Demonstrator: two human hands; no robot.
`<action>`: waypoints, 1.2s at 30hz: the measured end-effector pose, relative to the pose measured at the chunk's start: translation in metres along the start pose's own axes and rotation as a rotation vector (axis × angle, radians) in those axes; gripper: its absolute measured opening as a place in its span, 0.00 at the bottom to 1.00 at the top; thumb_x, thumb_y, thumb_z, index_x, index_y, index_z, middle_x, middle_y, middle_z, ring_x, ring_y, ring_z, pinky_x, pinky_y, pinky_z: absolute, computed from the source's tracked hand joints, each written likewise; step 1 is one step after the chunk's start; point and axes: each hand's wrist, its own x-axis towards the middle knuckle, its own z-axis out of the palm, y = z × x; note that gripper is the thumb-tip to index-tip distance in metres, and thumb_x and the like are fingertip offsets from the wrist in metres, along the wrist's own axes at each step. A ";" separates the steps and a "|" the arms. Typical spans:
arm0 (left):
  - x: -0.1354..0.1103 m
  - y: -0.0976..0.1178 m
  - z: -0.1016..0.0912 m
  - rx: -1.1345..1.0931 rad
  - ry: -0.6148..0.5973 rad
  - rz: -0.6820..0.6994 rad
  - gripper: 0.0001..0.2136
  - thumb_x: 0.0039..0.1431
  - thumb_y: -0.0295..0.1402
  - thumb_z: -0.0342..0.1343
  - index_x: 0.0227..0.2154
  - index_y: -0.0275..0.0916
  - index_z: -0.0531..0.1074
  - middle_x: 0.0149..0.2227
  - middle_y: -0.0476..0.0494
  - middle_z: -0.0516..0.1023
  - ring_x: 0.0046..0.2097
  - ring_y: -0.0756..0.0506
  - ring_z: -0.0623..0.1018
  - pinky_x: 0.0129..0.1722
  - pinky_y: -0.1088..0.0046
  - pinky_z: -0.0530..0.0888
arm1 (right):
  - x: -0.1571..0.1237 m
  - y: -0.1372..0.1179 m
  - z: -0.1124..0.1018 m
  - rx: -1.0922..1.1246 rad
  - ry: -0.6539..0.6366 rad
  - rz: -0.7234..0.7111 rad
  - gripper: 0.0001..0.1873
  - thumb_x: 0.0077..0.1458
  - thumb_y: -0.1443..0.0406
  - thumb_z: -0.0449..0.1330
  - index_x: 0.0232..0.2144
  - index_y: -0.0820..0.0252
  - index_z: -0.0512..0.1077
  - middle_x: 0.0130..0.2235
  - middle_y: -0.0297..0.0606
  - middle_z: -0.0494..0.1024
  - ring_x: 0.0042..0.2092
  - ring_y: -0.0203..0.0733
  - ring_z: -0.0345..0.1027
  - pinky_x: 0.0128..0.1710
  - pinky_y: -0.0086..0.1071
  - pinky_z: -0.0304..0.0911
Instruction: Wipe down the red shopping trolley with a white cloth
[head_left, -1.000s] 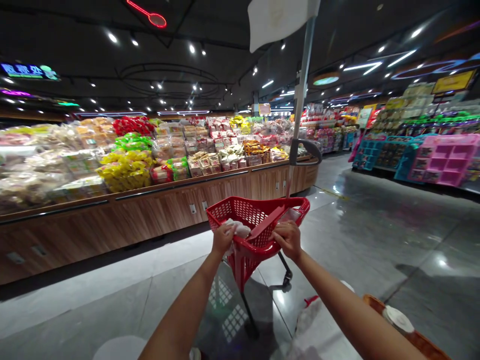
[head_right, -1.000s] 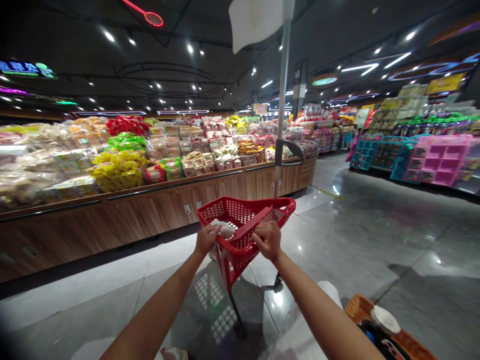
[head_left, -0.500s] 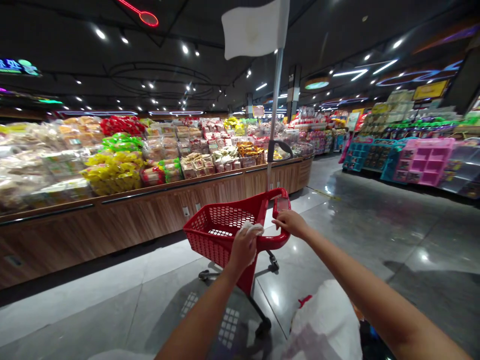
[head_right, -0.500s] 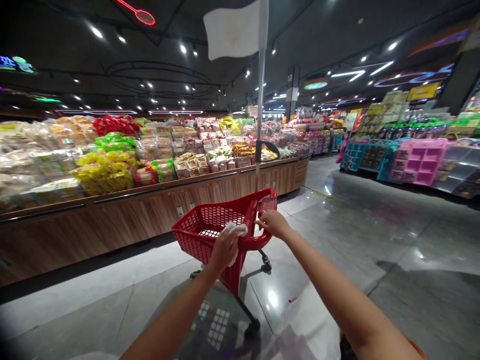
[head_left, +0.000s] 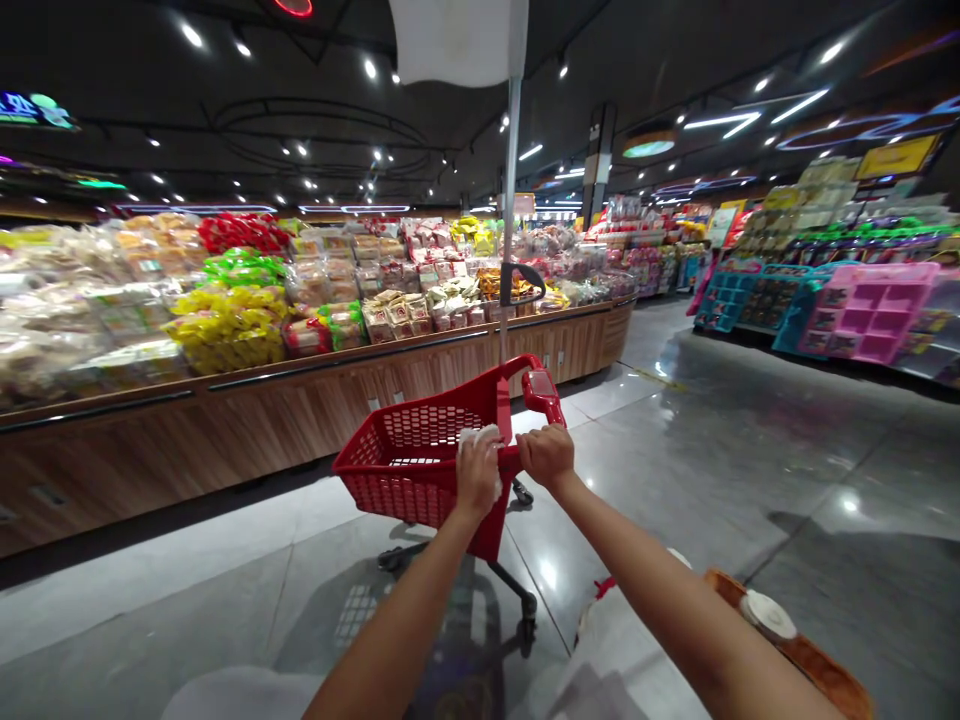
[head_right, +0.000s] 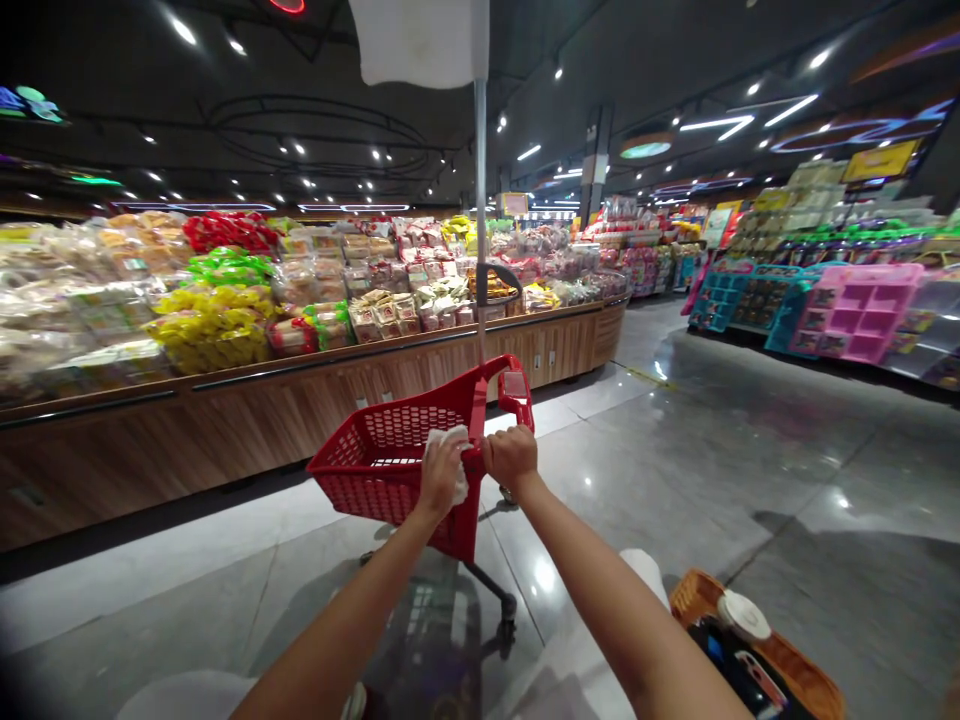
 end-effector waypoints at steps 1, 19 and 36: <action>0.003 0.005 0.001 0.025 -0.024 0.000 0.17 0.67 0.30 0.38 0.50 0.42 0.71 0.53 0.44 0.73 0.56 0.43 0.68 0.57 0.58 0.65 | 0.000 0.000 0.001 0.007 0.017 -0.005 0.24 0.62 0.64 0.49 0.16 0.58 0.72 0.20 0.37 0.74 0.24 0.38 0.58 0.34 0.37 0.46; -0.019 -0.078 -0.044 0.224 0.010 -0.065 0.18 0.68 0.36 0.40 0.33 0.42 0.75 0.39 0.45 0.78 0.43 0.44 0.75 0.47 0.67 0.70 | 0.001 -0.010 0.013 0.024 0.150 -0.027 0.23 0.60 0.67 0.50 0.13 0.58 0.68 0.17 0.36 0.70 0.23 0.37 0.59 0.35 0.35 0.51; -0.034 -0.090 -0.049 0.314 0.007 -0.108 0.14 0.65 0.33 0.43 0.44 0.42 0.75 0.43 0.42 0.80 0.44 0.43 0.78 0.46 0.66 0.72 | 0.003 -0.017 0.016 0.046 0.089 -0.085 0.22 0.58 0.68 0.50 0.13 0.57 0.69 0.18 0.35 0.70 0.24 0.37 0.58 0.36 0.35 0.52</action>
